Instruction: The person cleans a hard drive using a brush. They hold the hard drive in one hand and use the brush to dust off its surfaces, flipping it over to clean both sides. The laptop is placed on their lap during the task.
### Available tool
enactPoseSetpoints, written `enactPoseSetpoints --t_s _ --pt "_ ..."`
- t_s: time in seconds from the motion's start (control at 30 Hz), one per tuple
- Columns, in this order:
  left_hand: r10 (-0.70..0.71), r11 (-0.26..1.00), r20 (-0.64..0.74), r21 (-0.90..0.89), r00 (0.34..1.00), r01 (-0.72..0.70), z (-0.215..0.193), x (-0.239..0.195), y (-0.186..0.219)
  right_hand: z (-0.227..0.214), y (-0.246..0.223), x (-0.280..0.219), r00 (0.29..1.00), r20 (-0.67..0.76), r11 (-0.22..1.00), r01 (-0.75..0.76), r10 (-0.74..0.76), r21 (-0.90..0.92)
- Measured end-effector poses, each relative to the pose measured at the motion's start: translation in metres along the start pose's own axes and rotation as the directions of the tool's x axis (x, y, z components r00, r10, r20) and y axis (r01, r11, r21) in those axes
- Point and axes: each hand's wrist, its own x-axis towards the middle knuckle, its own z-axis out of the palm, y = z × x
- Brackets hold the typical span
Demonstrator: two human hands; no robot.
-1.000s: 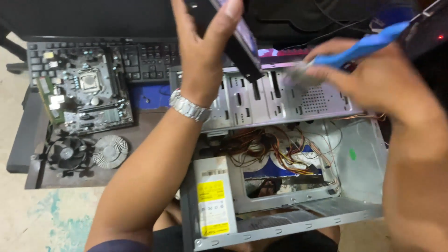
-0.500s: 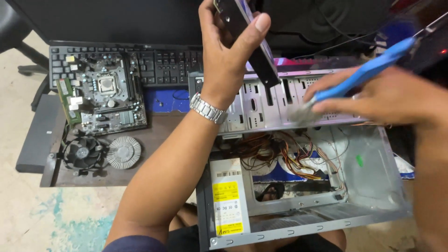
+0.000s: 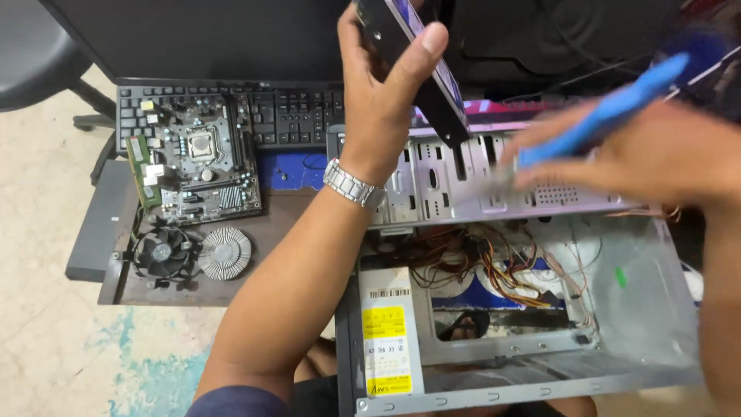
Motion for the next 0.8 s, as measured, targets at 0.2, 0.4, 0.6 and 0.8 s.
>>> enactPoseSetpoints --t_s 0.2,0.4,0.6,0.8 --pt "-0.081 0.993 -0.248 0.06 0.965 0.099 -0.007 0.005 -0.002 0.025 -0.012 0.071 0.86 -0.434 0.879 0.403 -0.267 0.256" --pt "0.356 0.772 -0.202 -0.487 0.912 -0.409 -0.026 0.017 -0.041 0.019 -0.01 0.022 0.85 -0.022 0.827 0.517 -0.526 0.221" --pt "0.224 0.852 -0.181 -0.442 0.958 -0.282 -0.019 0.016 -0.028 0.014 -0.021 0.025 0.898 -0.197 0.913 0.406 -0.393 0.034" --pt "0.487 0.622 0.084 0.666 0.869 -0.412 -0.053 0.013 -0.069 0.053 -0.036 0.042 0.486 -0.247 0.464 0.874 -0.838 0.146"
